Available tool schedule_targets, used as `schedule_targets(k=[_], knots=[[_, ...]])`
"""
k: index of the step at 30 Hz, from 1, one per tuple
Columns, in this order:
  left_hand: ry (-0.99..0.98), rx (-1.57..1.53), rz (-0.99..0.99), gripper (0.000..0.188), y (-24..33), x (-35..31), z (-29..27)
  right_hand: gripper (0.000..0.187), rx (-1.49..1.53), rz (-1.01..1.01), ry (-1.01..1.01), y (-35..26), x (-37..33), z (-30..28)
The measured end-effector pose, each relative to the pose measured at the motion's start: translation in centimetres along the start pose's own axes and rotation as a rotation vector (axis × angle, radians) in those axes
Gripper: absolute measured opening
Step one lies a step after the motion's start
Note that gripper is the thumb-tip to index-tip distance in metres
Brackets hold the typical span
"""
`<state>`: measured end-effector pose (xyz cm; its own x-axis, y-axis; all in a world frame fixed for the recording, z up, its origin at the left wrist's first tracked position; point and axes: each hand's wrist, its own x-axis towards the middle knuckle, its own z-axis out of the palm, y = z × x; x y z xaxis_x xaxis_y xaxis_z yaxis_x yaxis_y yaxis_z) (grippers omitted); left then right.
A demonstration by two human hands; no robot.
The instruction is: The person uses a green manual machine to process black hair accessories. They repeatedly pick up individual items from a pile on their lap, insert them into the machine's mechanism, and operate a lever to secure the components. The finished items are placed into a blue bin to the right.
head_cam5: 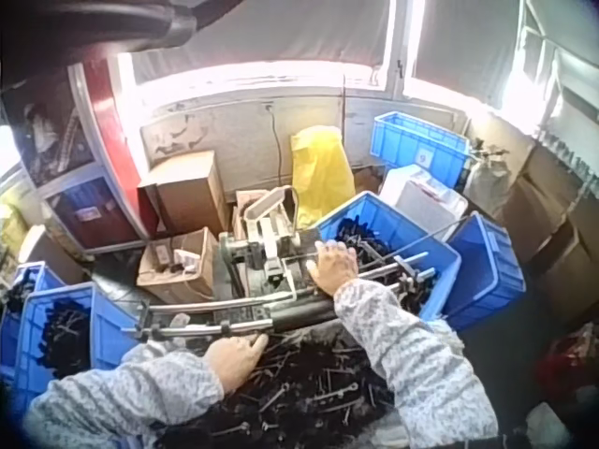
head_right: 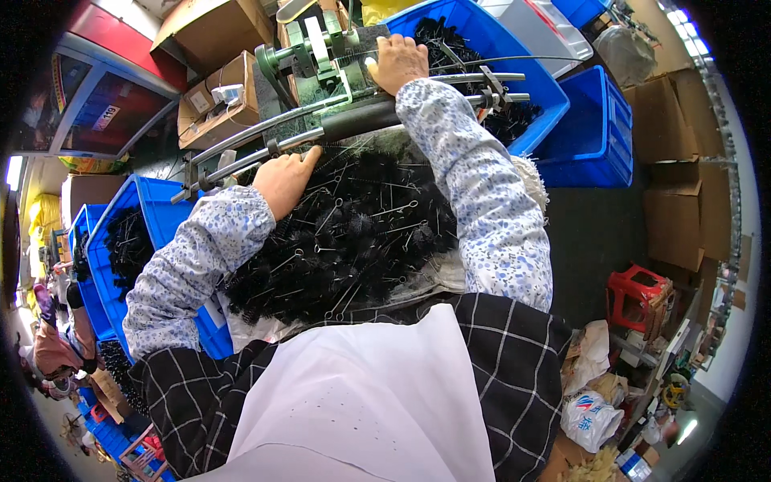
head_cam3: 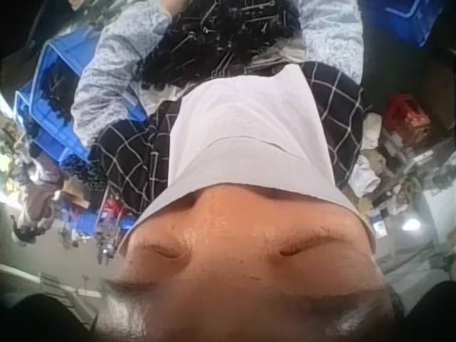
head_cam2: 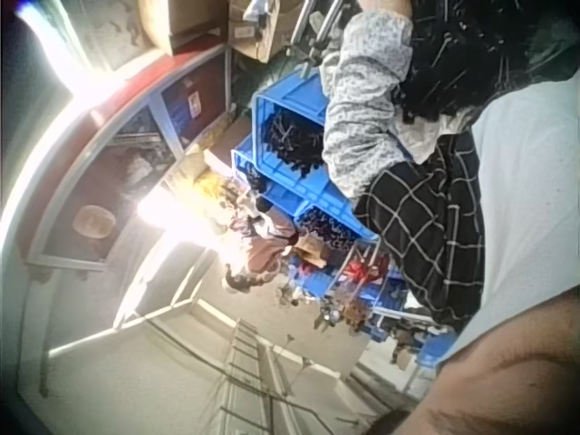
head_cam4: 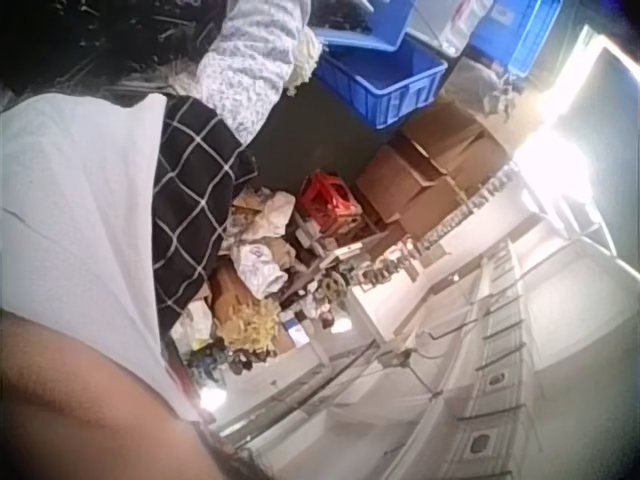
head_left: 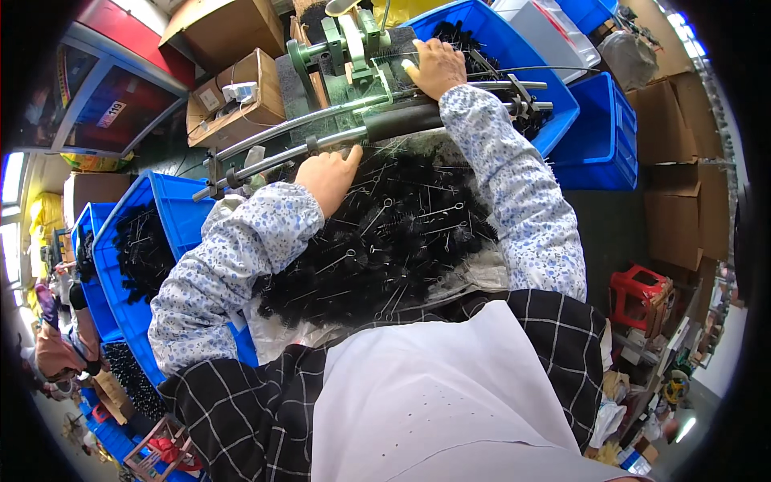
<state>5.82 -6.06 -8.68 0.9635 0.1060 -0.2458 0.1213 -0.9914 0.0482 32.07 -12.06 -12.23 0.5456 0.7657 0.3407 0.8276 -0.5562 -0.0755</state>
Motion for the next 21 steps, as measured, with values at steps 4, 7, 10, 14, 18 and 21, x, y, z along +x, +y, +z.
schedule_targets(k=[4, 7, 10, 14, 18, 21], knots=[[0.042, 0.057, -0.011, 0.049, 0.8, -0.6, -0.9, 0.028, 0.073, -0.021, -0.066, -0.2, -0.3, 0.3], [-0.016, 0.052, -0.066, 0.045, 0.7, -0.4, -0.9, 0.026, 0.076, -0.044, -0.002, -2.2, -0.2, 0.8], [0.022, 0.051, -0.037, 0.023, 0.6, -0.3, -1.3, 0.020, 0.063, -0.064, -0.014, -5.1, -0.1, 0.4], [-0.031, -0.057, 0.023, 0.029, 1.4, -1.1, -2.3, 0.022, 0.056, -0.095, -0.016, -6.3, 0.0, 0.7], [0.021, -0.162, 0.038, 0.039, 1.0, -1.8, -3.0, 0.024, 0.056, -0.075, -0.013, -4.6, -0.2, 0.0], [0.076, -0.300, 0.059, 0.041, 0.1, -2.3, -4.6, 0.018, 0.075, -0.065, 0.038, -1.5, -0.3, 0.9]])
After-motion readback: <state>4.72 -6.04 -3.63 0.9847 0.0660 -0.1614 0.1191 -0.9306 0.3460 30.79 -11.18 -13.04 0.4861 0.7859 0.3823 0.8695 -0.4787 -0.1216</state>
